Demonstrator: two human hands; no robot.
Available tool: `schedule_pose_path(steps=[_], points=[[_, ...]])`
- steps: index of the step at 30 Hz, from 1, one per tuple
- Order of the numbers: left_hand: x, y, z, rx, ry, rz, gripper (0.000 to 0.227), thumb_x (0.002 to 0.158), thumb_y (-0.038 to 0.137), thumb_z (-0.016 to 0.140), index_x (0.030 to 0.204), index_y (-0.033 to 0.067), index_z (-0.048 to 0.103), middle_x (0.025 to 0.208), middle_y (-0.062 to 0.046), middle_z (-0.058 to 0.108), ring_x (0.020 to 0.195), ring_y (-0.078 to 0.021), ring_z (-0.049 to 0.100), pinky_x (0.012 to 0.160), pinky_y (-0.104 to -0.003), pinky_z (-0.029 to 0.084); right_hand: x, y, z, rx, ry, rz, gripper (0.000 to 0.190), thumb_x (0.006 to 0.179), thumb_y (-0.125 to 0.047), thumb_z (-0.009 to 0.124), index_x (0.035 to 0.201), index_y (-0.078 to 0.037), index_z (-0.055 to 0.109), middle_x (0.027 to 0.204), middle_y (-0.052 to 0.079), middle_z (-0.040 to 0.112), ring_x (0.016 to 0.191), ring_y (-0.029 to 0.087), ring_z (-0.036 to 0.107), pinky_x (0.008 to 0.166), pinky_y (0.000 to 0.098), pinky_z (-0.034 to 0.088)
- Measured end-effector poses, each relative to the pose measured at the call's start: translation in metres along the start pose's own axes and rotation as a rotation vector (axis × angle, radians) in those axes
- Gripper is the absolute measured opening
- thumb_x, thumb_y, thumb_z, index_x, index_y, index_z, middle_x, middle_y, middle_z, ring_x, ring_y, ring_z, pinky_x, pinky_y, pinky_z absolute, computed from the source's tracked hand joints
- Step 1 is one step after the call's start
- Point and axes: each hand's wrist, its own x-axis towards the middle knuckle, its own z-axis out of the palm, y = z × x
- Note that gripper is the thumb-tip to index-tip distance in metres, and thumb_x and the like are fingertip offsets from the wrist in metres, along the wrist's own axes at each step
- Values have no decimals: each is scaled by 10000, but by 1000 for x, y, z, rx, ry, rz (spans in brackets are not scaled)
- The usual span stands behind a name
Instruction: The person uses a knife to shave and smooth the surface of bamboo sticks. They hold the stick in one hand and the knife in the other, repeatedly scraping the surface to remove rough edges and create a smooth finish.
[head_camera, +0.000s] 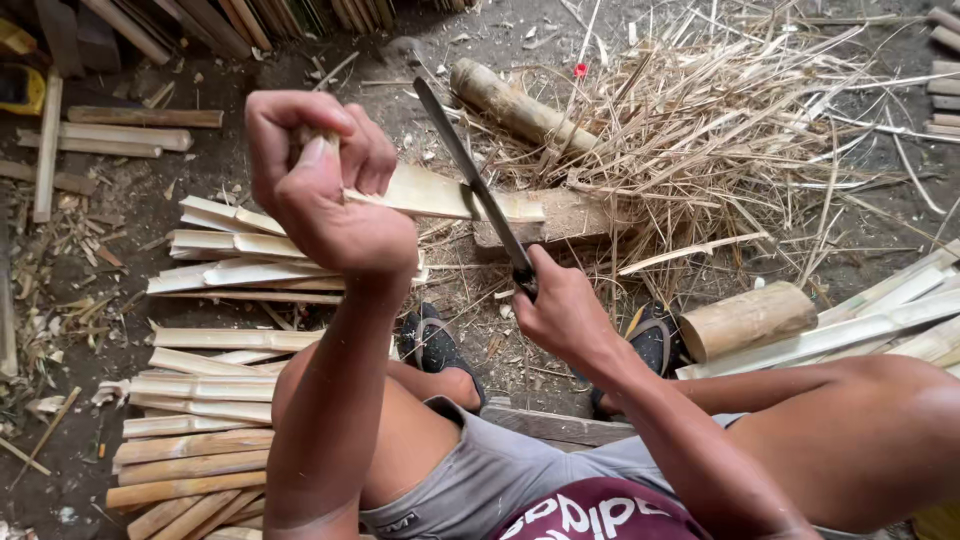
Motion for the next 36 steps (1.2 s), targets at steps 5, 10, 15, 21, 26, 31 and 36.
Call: schedule_pose_path(steps=[5,10,15,21,26,31,36], points=[[-4,-1,2,91,-60,53,156,940,41,310,966,-1,458,658,-18,339,502,-97,244,448,-269,247,15,3,1,-5,102,-195,199,930,-68,577,1105,17,535,657,150,649,412,217,597,353,390,486],[3,1,-5,10,11,25,135,972,39,330,968,-10,456,662,-22,319,514,-91,232,459,-262,228,25,6,11,-77,43,-41,198,913,-63,629,1069,15,537,679,220,688,475,273,639,446,420,512],[0,-5,-7,0,50,11,134,990,37,333,981,-13,458,670,-25,308,523,-94,224,454,-265,225,31,26,26,-62,342,-495,218,871,-109,702,963,-12,529,736,206,701,597,331,714,536,447,587],[14,-11,-23,8,76,43,164,997,77,311,970,13,460,643,0,279,500,-80,204,428,-239,214,85,66,28,-206,83,48,456,856,-84,676,1247,46,482,721,274,678,622,414,692,573,514,551],[9,-26,-29,-48,103,-28,161,1040,87,338,968,-1,452,645,-6,288,498,-86,213,440,-247,202,69,103,59,-84,137,-232,166,938,-83,596,1073,-10,532,730,157,667,529,283,651,437,409,528],[9,-23,-33,39,112,-6,191,1015,144,327,975,18,465,641,7,284,472,-79,223,404,-240,213,106,123,66,-270,128,-2,287,898,36,547,1185,45,534,644,88,620,423,142,511,331,301,388],[27,-21,-43,53,141,-7,198,1031,134,340,977,-2,473,641,-20,294,494,-95,227,425,-250,220,125,150,67,-83,-44,197,429,912,-3,559,1328,19,456,618,102,609,418,139,493,336,286,397]])
